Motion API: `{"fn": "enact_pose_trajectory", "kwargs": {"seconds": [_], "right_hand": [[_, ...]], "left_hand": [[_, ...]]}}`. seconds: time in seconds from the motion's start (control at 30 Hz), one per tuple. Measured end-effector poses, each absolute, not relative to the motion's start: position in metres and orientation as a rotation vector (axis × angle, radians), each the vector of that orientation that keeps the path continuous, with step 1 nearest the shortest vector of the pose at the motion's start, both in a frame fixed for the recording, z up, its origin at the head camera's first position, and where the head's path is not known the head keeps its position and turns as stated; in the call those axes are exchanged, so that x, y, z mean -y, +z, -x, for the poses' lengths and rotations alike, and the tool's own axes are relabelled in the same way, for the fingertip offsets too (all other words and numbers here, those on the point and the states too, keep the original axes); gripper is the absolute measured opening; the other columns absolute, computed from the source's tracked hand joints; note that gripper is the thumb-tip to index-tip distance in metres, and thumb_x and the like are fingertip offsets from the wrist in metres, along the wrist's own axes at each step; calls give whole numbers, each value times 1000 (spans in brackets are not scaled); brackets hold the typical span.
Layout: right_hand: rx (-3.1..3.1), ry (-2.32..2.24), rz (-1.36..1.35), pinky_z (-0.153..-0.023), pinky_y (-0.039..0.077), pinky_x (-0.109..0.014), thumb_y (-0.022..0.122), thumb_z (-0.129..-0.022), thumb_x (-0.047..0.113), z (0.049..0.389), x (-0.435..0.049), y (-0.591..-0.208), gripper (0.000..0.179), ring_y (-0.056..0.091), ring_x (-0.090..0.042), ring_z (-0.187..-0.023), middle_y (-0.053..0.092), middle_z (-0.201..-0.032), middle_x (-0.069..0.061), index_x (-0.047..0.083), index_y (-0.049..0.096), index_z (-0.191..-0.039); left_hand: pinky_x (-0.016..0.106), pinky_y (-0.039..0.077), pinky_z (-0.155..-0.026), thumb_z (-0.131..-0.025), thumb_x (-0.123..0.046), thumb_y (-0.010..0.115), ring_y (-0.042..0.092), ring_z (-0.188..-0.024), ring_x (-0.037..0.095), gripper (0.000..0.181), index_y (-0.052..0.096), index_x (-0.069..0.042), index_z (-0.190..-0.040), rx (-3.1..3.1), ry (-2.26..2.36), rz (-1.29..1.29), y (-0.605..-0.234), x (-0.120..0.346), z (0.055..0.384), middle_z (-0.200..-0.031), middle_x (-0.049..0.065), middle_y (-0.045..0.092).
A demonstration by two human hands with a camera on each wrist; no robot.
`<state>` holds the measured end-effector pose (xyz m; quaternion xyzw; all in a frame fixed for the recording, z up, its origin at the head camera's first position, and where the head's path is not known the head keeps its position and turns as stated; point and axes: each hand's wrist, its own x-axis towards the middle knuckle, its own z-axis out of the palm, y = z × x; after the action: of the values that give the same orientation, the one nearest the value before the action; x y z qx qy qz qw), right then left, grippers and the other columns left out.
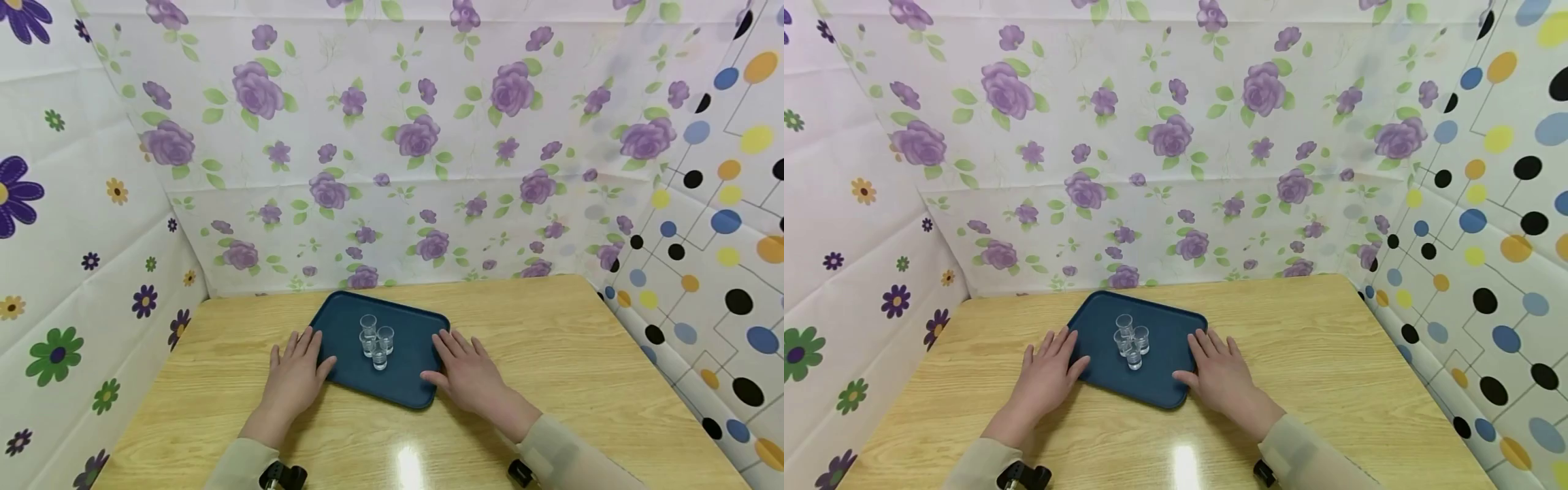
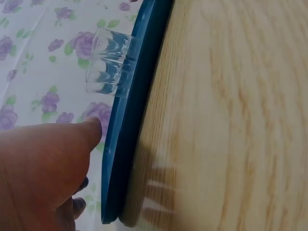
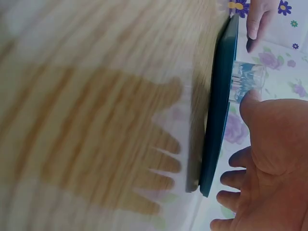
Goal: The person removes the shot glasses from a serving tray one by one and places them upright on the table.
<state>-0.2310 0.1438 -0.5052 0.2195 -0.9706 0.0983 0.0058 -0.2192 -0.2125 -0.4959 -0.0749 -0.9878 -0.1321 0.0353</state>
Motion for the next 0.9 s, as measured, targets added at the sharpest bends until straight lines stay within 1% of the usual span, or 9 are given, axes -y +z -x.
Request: {"fn": "enact_pose_trajectory", "kwargs": {"seconds": [0.13,0.3,0.57,0.8,0.9], "right_hand": [[3061,282,-678,-132,25,-66,54,-112,61,231,-142,-506,82,30,-40,-164,38,-175,-20,5,41,-170],[3077,276,-674,-132,26,-65,54,-111,63,231,-139,-507,85,31,-40,-164,39,-174,-21,2,43,-169],[3091,244,-661,-131,27,-65,55,-110,64,230,-135,-510,86,33,-41,-163,38,-174,-22,0,45,-167],[3079,240,-627,-130,30,-65,57,-109,64,230,-135,-510,87,35,-45,-161,39,-173,-26,-3,48,-165],[3077,243,-616,-130,31,-65,58,-109,64,230,-136,-510,88,36,-44,-161,39,-172,-26,-4,48,-164]], "left_hand": [[81,13,-127,-116,-42,58,20,-164,52,70,40,1,-169,3044,-401,227,-499,215,220,-176,27,31],[82,14,-126,-116,-41,59,21,-164,53,70,42,1,-169,3051,-404,226,-501,216,219,-175,28,32],[82,13,-126,-116,-41,58,21,-163,53,69,42,1,-168,3071,-398,214,-503,219,218,-174,29,32],[81,10,-127,-116,-43,58,19,-165,51,70,41,0,-169,3108,-428,168,-506,221,219,-176,29,30],[81,9,-127,-116,-44,57,19,-165,51,71,41,0,-170,3117,-432,159,-506,221,221,-176,29,29]]}}
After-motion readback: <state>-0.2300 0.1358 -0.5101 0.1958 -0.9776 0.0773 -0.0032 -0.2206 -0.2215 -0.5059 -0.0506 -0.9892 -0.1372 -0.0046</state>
